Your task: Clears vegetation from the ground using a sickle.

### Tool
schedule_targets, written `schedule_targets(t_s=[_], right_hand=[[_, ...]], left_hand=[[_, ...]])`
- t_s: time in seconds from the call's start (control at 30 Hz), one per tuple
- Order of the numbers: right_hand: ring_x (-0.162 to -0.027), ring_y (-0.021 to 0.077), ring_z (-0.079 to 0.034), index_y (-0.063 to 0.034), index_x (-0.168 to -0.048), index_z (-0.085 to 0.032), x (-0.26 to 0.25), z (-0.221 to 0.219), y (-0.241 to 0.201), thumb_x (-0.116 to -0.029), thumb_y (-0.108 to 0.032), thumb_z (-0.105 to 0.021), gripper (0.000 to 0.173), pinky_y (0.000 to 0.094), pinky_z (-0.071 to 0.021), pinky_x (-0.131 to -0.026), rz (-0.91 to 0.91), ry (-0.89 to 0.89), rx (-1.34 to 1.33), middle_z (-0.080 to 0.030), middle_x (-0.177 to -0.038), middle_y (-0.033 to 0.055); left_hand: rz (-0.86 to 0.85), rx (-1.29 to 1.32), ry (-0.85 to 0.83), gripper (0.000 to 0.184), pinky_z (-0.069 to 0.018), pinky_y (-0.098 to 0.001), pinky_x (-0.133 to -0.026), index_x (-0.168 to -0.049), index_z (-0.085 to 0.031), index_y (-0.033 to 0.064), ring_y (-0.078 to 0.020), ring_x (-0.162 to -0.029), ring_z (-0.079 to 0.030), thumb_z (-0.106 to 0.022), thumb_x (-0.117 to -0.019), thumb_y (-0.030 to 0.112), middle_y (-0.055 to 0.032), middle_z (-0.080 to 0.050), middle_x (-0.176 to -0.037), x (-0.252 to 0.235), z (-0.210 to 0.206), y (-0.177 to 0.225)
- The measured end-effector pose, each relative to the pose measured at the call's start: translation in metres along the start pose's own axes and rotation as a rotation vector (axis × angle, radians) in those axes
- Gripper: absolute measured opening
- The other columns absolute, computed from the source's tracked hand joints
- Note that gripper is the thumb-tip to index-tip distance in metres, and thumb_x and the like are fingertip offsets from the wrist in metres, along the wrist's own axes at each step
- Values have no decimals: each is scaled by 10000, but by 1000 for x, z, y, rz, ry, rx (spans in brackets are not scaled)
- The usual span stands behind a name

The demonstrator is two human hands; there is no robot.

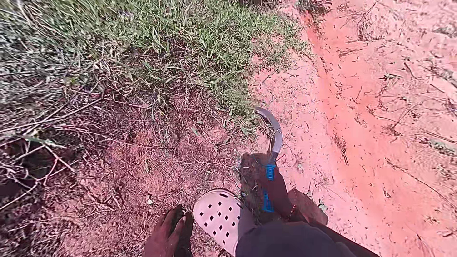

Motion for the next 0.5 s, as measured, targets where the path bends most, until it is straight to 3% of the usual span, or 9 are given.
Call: schedule_targets(t_s=[0.1, 0.23, 0.27, 0.37, 0.47, 0.5], right_hand=[[-613, 149, -598, 57, -1268, -527, -22, 22, -14, -942, -40, -605, 349, 314, -535, -563, 80, 110, -132, -607, -846, 108], [-551, 152, -589, 18, -1205, -463, -97, 56, -69, -980, -61, -570, 262, 312, -550, -510, 105, 298, -374, -561, -782, 90], [-593, 180, -601, 10, -1224, -466, -118, 65, -85, -967, -69, -608, 304, 348, -553, -545, 114, 371, -368, -574, -821, 115], [-920, 334, -640, -11, -1399, -438, -175, 78, -121, -951, -169, -667, 528, 532, -548, -776, 134, 464, -310, -597, -1140, 236], [-939, 310, -645, -32, -1399, -471, -213, 71, -145, -951, -267, -646, 535, 504, -547, -783, 176, 473, -329, -613, -1168, 217], [-921, 291, -640, -16, -1359, -500, -227, 68, -151, -950, -224, -656, 484, 482, -547, -777, 183, 479, -385, -611, -1135, 205]], left_hand=[[2, 5, 13, 509, -404, -688, -1087, -1465, -548, 25, -517, -1315, -540, -563, -1026, 282, -319, -552, -1427, 3, 0, -5], [-6, 7, 25, 513, -416, -661, -1094, -1458, -553, 24, -491, -1310, -556, -564, -1024, 298, -305, -564, -1420, 2, -2, -8], [-3, 11, 22, 513, -415, -656, -1100, -1457, -552, 22, -484, -1310, -557, -566, -1025, 298, -303, -567, -1417, 1, -2, -7], [9, 17, 23, 507, -420, -653, -1097, -1445, -563, 22, -475, -1298, -567, -579, -1021, 301, -297, -585, -1391, -1, -1, -7], [9, 22, 40, 486, -429, -639, -1095, -1424, -582, 19, -465, -1294, -573, -573, -1019, 289, -285, -595, -1385, 0, 0, -7], [15, 33, 41, 481, -423, -636, -1102, -1419, -586, 19, -459, -1302, -569, -570, -1020, 288, -277, -595, -1389, -1, 0, -7]])
Point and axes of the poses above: each hand's wrist, its own x-axis away from the middle knuckle, its own z-axis out of the back of the hand, y = z × x, the point moved 8 cm from there along -x, towards the middle knuckle
